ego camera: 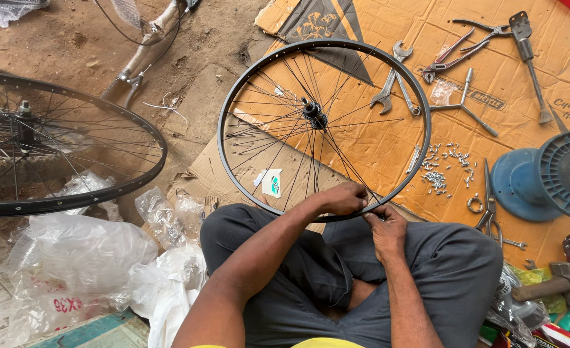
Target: The person sits on the floor and works on a bicycle wheel, inserting spokes and tightening the nipples by hand. The person rotates the wheel to access different sections and continues to adjust the spokes.
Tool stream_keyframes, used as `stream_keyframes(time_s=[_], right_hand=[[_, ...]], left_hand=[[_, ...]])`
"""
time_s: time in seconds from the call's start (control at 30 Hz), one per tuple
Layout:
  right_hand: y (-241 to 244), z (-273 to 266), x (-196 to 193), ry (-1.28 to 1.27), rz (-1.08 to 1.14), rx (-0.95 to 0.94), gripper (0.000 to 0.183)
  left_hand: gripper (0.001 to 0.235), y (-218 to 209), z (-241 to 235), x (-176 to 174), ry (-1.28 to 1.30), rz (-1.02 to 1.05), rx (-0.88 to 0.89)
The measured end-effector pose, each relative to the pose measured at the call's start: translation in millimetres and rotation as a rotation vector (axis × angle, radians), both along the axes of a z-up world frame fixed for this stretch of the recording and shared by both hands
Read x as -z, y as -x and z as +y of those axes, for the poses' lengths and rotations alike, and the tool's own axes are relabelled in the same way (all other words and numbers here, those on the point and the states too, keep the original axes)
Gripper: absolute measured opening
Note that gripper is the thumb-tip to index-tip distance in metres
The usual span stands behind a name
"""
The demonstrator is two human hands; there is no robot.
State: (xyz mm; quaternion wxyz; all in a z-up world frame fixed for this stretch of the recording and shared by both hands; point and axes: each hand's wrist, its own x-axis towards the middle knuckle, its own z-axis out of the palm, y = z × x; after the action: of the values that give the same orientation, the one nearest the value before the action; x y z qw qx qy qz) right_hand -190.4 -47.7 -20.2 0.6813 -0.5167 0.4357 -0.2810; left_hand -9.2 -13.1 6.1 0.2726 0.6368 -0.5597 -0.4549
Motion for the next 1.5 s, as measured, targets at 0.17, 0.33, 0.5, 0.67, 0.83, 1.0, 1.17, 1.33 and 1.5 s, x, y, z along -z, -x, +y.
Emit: stream_keyframes(time_s=[0.17,0.33,0.5,0.67,0.83,1.0,1.17,1.33,1.5], right_hand=[[-5.8,0.2,-3.3,0.038,0.006,-0.001,0.007],[-1.0,2.1,-5.8,-0.012,0.019,0.043,0.007],[-7.7,0.3,-9.8,-0.048,0.064,0.049,0.008],[-4.0,0.6,-7.1,-0.035,0.059,0.058,0.008],[-7.4,-5.1,-3.4,-0.058,0.118,0.089,0.008],[6.1,-43.2,-6.2,-0.036,-0.022,0.343,0.023],[29.9,-84.0,-4.6,-0.445,-0.491,0.393,0.021],[23.8,-80.8,-7.5,-0.506,-0.513,0.411,0.017],[10.6,-65.4,-33.2,-0.402,-0.440,0.419,0.023]], left_hand=[[0.044,0.5,0.6,10.4,-0.025,-0.306,-0.118],[0.040,7.6,1.5,9.3,-0.001,-0.158,-0.003],[0.052,4.7,2.1,9.2,-0.124,-0.306,-0.077],[0.041,7.6,1.5,17.6,0.015,-0.290,-0.041],[0.043,5.4,5.3,-0.4,-0.068,-0.169,-0.088],[0.035,-0.4,14.1,-32.3,-0.240,0.159,-0.091],[0.038,-1.7,17.5,-48.1,-0.279,0.064,-0.053],[0.043,-0.6,21.8,-45.0,-0.241,0.023,-0.040],[0.038,1.7,22.9,-26.3,-0.329,0.008,-0.050]])
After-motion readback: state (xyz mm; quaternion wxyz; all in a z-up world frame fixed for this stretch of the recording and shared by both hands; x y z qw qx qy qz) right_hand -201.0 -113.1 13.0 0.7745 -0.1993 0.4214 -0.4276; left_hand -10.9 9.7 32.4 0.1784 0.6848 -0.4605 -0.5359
